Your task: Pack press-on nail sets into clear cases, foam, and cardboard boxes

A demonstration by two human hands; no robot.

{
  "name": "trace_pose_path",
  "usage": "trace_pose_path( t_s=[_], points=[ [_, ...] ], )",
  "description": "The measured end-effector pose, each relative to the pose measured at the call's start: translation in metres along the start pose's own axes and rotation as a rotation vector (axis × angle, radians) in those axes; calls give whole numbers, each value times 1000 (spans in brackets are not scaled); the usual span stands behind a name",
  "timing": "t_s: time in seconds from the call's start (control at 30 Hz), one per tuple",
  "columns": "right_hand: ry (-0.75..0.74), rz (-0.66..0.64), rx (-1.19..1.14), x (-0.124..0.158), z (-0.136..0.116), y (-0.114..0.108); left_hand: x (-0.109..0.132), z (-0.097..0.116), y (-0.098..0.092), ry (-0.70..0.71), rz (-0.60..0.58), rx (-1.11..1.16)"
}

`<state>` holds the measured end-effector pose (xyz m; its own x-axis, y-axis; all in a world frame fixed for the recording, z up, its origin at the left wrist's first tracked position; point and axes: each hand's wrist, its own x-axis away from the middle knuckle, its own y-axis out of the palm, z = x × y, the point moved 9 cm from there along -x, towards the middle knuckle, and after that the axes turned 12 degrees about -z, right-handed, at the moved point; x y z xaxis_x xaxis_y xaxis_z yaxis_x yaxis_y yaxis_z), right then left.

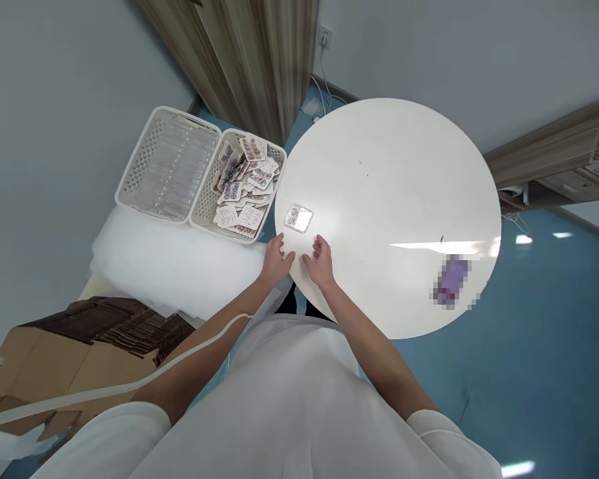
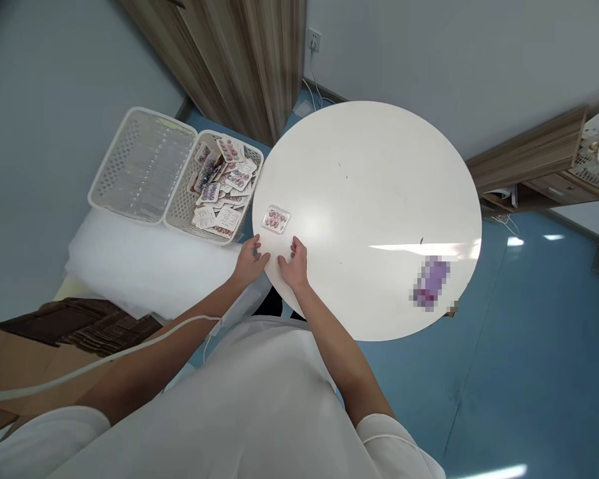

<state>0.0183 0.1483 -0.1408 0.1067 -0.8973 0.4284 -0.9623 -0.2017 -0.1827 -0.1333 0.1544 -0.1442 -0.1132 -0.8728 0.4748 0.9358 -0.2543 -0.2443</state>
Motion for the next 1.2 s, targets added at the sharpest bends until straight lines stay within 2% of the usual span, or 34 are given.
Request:
trace_pose_path(
  t_s=[0.27,0.47,0.57,0.77,0.97,1.07,1.2],
  points=[
    [-11,-114,3,53,12,-12,70,-36,9,-112,89,10],
    [8,-280,12,79,17,5,126,-55,11,-168,144,24],
    [-20,-367,36,89,12,19,146,-57,3,-182,178,15],
    [-80,-505,70,97,5,55,175,-56,-32,-147,234,-38],
    [-110,-582,163,103,-4,100,210,-75,-71,-83,330,-18],
    [-114,-646,189,110,-11,127,222,-83,-78,-59,325,52],
    [-101,-671,220,118,-13,150,229,-79,-81,-11,278,90]
  ],
)
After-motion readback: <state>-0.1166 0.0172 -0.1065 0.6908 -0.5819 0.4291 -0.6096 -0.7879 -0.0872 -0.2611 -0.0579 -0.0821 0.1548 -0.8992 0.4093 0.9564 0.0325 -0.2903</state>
